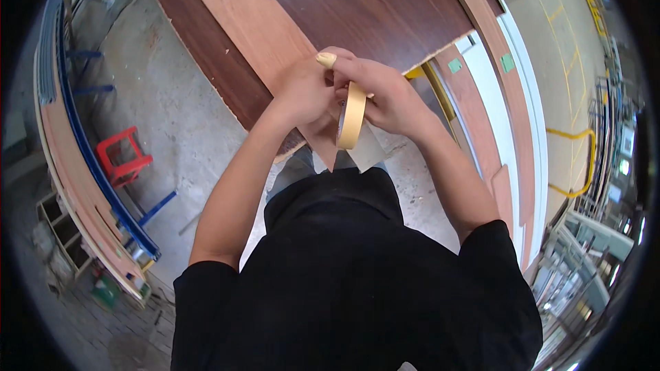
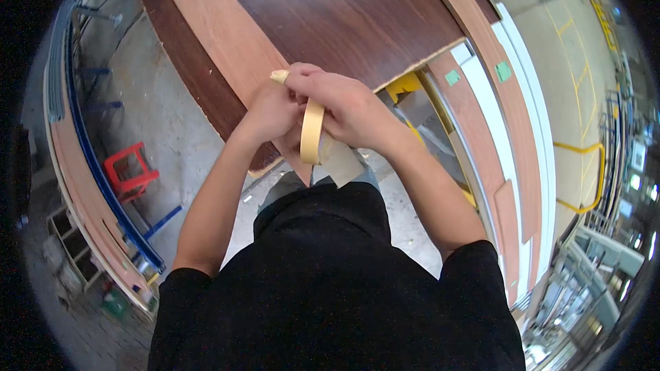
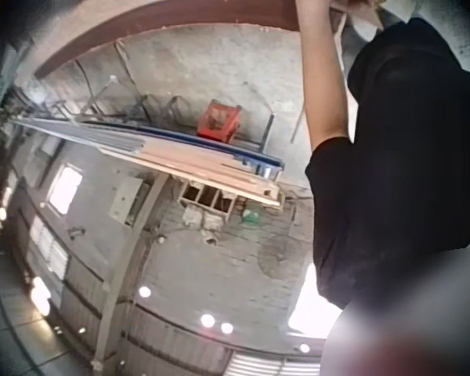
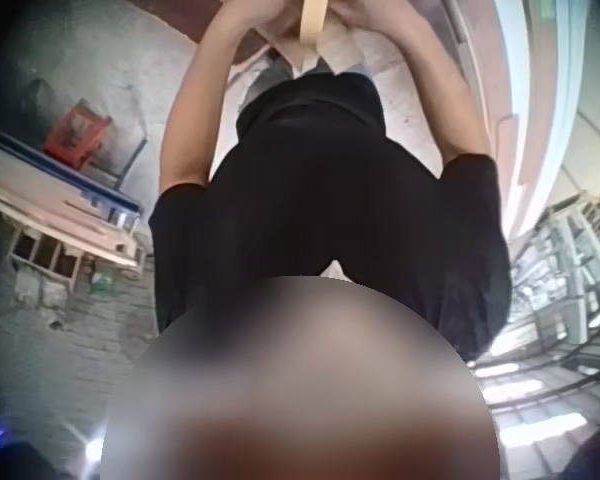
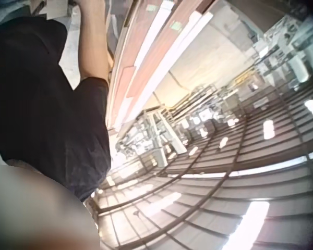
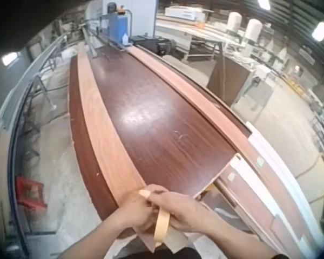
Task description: Applying masking tape to the joints or edges of wooden planks for assembly or protection.
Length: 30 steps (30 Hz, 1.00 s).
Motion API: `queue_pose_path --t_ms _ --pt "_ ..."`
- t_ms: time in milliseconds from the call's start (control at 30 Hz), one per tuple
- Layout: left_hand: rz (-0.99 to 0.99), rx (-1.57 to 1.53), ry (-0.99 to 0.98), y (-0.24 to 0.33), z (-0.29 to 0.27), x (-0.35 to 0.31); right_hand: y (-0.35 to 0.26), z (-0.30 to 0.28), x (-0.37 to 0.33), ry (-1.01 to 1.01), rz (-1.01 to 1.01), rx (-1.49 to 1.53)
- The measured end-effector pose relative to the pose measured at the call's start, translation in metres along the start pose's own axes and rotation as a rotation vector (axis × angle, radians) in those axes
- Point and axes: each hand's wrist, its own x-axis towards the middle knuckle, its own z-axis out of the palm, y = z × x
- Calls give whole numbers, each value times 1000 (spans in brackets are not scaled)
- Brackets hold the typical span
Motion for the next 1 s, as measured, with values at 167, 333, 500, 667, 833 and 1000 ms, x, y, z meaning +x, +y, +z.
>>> queue_pose_path --t_ms 167,333,500,667,833,1000 --pt "126 225 194 -19 -6 -43 24 -13 22 -166 110 104" --pt "222 578 237 -8 22 -65 50 -24 41 -326 -106 91" --pt "202 585 347 -29 29 -62 54 -42 59 -426 -261 -20" --pt "199 546 439 -28 38 -57 51 -66 83 -648 -50 -98" --pt "204 571 524 -27 44 -55 60 -66 95 -875 90 48" --pt "199 592 589 -28 46 -48 55 -60 99 -890 -11 -36"
